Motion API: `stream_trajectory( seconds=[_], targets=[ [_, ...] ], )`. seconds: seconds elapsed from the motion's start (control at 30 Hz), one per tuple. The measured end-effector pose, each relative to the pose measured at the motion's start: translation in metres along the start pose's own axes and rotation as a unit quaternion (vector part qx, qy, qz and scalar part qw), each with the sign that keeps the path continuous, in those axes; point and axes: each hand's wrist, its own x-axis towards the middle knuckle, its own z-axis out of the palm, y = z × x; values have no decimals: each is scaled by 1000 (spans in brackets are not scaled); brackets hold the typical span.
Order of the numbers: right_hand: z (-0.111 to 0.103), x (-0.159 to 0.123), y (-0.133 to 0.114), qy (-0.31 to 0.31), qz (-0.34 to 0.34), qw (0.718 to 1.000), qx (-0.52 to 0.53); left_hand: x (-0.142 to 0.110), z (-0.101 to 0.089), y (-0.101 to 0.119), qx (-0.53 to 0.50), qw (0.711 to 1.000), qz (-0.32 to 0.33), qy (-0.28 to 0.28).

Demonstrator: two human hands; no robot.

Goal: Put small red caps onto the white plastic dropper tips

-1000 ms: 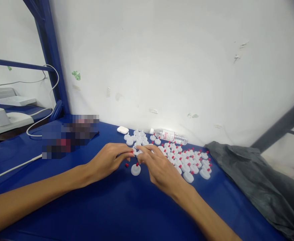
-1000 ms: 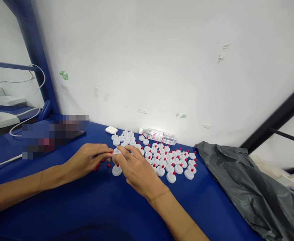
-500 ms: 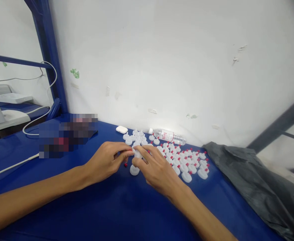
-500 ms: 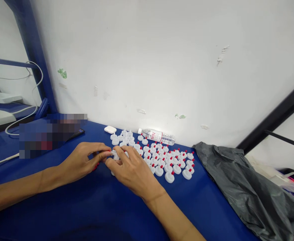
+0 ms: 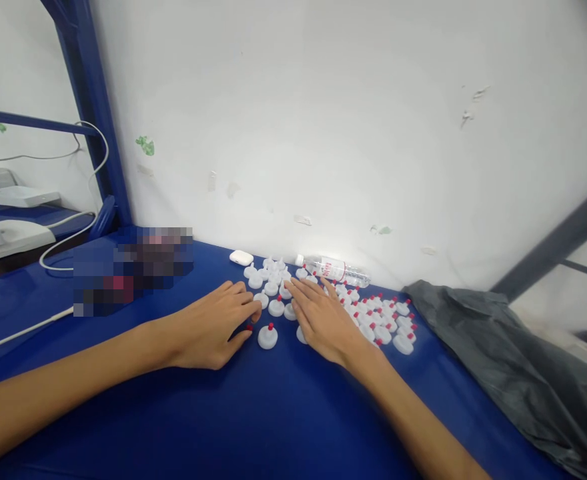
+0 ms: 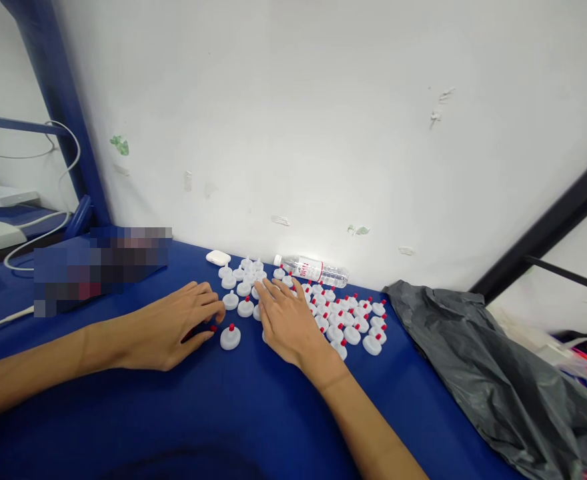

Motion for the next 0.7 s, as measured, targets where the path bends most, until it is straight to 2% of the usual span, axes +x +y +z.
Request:
stream_trajectory(
  seconds=[0.2, 0.4, 0.53, 0.7],
  targets=[
    [0, 0, 3, -6, -2, 1000, 8, 1, 4, -4, 5, 1000, 24, 9],
    [-2, 1, 0, -8, -2, 1000, 11, 4, 2, -1, 4, 999, 4, 32],
    [-3, 0, -2, 6, -11, 1000, 16, 6, 1, -3, 3, 997, -17, 72],
    [-1, -1, 1, -12, -22, 1000, 6, 7, 3, -7, -23, 991, -26, 130]
  ],
)
